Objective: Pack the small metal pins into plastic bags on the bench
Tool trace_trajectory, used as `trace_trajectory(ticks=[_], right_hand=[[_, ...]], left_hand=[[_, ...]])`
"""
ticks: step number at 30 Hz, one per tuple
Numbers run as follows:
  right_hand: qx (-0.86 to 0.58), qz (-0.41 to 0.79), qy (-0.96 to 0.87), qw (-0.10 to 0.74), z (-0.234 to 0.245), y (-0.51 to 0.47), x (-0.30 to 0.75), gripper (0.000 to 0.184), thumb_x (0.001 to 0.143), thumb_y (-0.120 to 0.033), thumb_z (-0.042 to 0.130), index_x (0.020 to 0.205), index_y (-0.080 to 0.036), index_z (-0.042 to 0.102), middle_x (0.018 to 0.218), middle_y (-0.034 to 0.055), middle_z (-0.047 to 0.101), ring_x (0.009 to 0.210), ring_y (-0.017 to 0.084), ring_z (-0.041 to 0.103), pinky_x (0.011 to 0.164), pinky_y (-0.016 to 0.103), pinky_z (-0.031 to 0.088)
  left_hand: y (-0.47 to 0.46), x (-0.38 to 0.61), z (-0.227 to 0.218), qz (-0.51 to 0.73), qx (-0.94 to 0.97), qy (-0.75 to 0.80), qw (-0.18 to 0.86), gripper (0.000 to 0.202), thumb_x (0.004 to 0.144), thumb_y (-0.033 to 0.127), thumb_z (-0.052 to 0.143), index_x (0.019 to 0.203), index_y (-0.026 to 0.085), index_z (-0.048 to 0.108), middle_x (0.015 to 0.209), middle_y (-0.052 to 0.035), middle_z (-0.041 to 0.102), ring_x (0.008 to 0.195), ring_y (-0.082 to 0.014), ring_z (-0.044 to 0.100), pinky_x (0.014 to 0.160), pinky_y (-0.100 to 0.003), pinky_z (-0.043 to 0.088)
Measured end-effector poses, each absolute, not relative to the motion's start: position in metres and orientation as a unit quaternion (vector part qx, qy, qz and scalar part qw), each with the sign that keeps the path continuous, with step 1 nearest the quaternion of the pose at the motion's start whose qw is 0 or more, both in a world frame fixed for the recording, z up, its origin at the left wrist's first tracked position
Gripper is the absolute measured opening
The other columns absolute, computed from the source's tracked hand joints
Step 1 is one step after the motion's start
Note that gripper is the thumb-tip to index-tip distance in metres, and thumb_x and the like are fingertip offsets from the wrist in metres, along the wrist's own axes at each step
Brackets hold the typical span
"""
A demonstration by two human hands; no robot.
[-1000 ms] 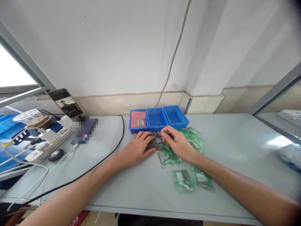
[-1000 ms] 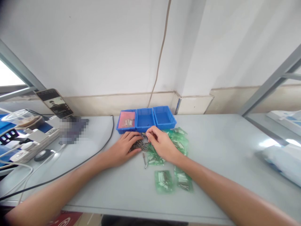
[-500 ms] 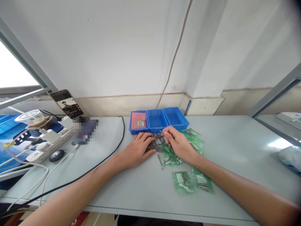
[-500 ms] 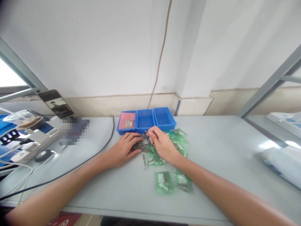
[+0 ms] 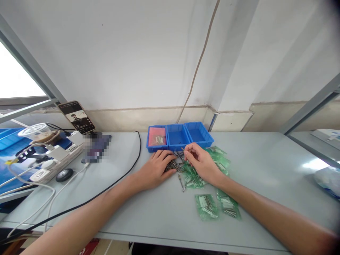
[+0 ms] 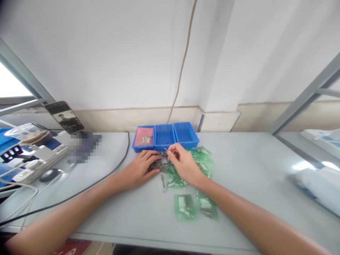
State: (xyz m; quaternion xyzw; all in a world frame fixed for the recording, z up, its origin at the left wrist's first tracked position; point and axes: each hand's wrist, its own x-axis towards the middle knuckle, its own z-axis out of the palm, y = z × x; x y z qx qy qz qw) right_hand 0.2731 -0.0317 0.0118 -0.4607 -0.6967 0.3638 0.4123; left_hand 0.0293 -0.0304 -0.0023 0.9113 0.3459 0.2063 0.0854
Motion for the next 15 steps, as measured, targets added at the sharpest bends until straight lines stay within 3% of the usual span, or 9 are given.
trace_trajectory(ticks=[6,15], right_hand=[[-0.462,0.361,-0.698,0.411,0.0139,-0.0323,0.2726,0.030,0.111,-0.045,0.045,0.090,-0.025,0.052,0.081,-0.0021,0.059,0.068,0.016,0.051,0.068,0.031,0.044],[-0.476,0.362,-0.686,0.414,0.0123,-0.0319,0.2736,0.023,0.109,-0.049,0.046,0.101,-0.028,0.050,0.073,-0.0040,0.053,0.064,0.019,0.052,0.063,0.034,0.045]], left_hand=[[-0.0313,0.0302,0.0003,0.200,0.911,0.351,0.085,0.042,0.109,0.044,0.056,0.146,0.025,0.054,0.146,-0.0119,0.058,0.133,-0.0310,0.053,0.114,-0.054,0.048],[-0.0311,0.0290,-0.0022,0.207,0.911,0.347,0.083,0.043,0.109,0.046,0.054,0.147,0.027,0.053,0.145,-0.0116,0.058,0.132,-0.0308,0.054,0.113,-0.054,0.048]])
